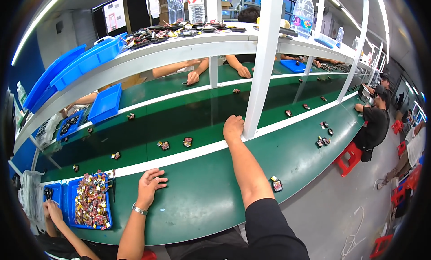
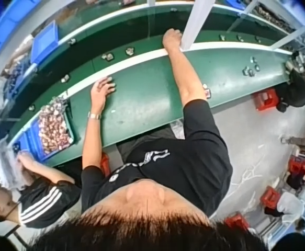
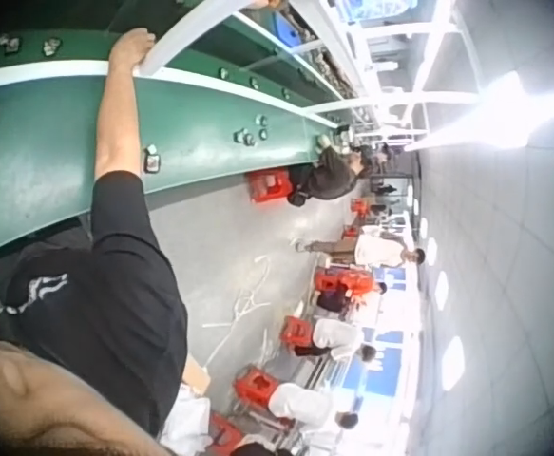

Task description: Assembling small electronic or mechanical components at a factory assembly line.

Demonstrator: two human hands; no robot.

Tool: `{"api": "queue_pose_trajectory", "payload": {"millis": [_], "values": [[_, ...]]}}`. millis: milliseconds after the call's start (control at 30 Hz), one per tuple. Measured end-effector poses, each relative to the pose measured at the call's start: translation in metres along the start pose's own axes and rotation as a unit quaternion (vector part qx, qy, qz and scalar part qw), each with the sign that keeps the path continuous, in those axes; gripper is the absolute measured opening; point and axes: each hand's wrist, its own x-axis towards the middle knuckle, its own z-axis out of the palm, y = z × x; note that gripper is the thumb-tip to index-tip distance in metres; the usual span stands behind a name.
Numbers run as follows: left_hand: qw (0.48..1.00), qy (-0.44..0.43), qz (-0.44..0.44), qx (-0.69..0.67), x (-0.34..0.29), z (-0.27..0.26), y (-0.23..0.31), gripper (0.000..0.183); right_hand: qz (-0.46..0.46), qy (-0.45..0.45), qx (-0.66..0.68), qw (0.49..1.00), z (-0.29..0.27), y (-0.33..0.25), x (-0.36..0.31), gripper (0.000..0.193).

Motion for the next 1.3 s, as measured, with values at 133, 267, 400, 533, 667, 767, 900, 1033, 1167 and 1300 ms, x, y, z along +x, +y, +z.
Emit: {"api": "queue_pose_trajectory", "payload": {"millis": [133, 267, 400, 533, 667, 767, 900, 1033, 1167, 1300], "values": [[1.0, 0.001, -0.002, 0.011, -0.003, -0.005, 0.0, 0.036, -0.067, -0.04, 0.229, 0.97, -0.029, -0.022, -0.022, 0.027], [1.0, -0.006, 0.001, -0.005, -0.007, -0.009, 0.001, 0.036, -0.225, -0.365, 0.444, 0.787, -0.093, -0.048, -0.079, 0.038], [0.995, -0.092, -0.026, -0.012, -0.002, -0.005, 0.003, 0.033, -0.368, -0.489, 0.416, 0.673, -0.136, -0.067, -0.151, 0.043], [0.991, -0.129, -0.045, 0.016, -0.002, -0.011, -0.002, 0.031, -0.44, -0.421, 0.412, 0.678, -0.143, -0.086, -0.184, 0.037], [0.99, -0.124, -0.063, 0.006, -0.006, -0.013, 0.004, 0.03, -0.45, -0.346, 0.411, 0.713, -0.135, -0.086, -0.198, 0.033], [0.992, -0.102, -0.065, -0.026, -0.01, -0.003, 0.013, 0.031, -0.492, -0.212, 0.391, 0.749, -0.122, -0.082, -0.208, 0.027], [0.991, -0.098, -0.072, -0.059, -0.007, -0.004, 0.014, 0.036, -0.52, -0.097, 0.405, 0.746, -0.116, -0.082, -0.216, 0.014], [0.994, -0.073, -0.067, -0.042, -0.006, -0.006, 0.008, 0.036, -0.522, -0.107, 0.389, 0.751, -0.115, -0.085, -0.219, 0.011], [0.994, -0.072, -0.071, -0.042, -0.006, -0.007, 0.004, 0.038, -0.518, -0.16, 0.399, 0.74, -0.115, -0.082, -0.215, 0.012], [0.992, -0.094, -0.065, -0.044, -0.006, 0.002, 0.014, 0.037, -0.523, -0.166, 0.4, 0.734, -0.112, -0.077, -0.212, 0.015]]}}
